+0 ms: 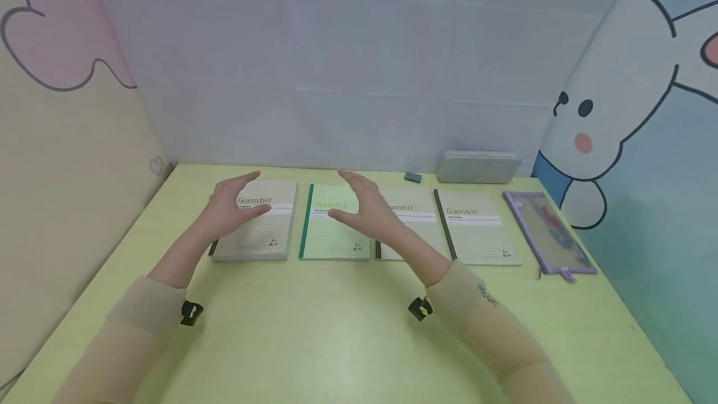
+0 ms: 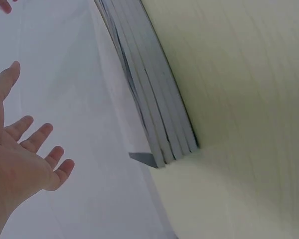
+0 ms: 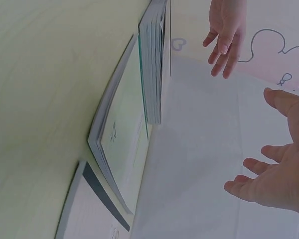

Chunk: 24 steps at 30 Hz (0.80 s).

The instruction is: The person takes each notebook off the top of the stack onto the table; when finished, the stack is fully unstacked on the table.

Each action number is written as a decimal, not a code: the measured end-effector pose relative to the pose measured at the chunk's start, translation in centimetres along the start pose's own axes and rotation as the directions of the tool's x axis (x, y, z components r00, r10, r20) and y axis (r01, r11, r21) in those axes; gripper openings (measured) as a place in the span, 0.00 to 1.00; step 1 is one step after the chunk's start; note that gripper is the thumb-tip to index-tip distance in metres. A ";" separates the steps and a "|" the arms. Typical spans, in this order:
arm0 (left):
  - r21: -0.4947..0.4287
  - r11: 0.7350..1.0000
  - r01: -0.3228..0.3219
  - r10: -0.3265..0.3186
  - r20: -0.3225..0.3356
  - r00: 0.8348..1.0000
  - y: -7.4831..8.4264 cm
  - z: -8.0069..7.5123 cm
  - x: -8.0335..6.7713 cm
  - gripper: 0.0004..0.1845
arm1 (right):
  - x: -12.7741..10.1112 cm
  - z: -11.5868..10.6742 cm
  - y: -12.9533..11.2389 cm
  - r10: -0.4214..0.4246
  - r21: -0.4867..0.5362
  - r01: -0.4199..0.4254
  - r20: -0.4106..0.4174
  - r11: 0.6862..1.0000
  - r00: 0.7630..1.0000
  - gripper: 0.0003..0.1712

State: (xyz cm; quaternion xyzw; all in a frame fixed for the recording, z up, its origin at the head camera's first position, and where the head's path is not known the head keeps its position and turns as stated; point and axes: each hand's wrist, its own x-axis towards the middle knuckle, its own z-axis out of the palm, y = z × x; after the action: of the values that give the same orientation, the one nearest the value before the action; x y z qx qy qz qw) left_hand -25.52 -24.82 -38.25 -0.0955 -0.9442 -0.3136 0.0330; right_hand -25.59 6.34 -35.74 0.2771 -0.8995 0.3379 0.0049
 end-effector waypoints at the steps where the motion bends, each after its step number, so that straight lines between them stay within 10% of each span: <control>1: 0.002 1.000 0.005 -0.005 0.003 1.000 -0.5 -0.2 -0.1 0.46 | 0.1 0.5 -0.1 0.001 0.009 -0.002 0.012 1.000 1.000 0.46; 24: 0.000 0.975 0.222 -0.219 0.165 0.962 -7.7 -1.1 -0.4 0.62 | 3.4 9.2 -1.2 0.074 0.129 -0.108 0.241 0.986 0.968 0.46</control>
State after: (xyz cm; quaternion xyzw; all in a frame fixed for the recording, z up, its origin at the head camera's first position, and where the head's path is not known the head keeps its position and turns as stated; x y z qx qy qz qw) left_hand -26.66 -31.54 -41.92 -0.0154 -0.9454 -0.3154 -0.0807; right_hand -26.20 -1.67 -41.43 0.2730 -0.8794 0.3652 -0.1368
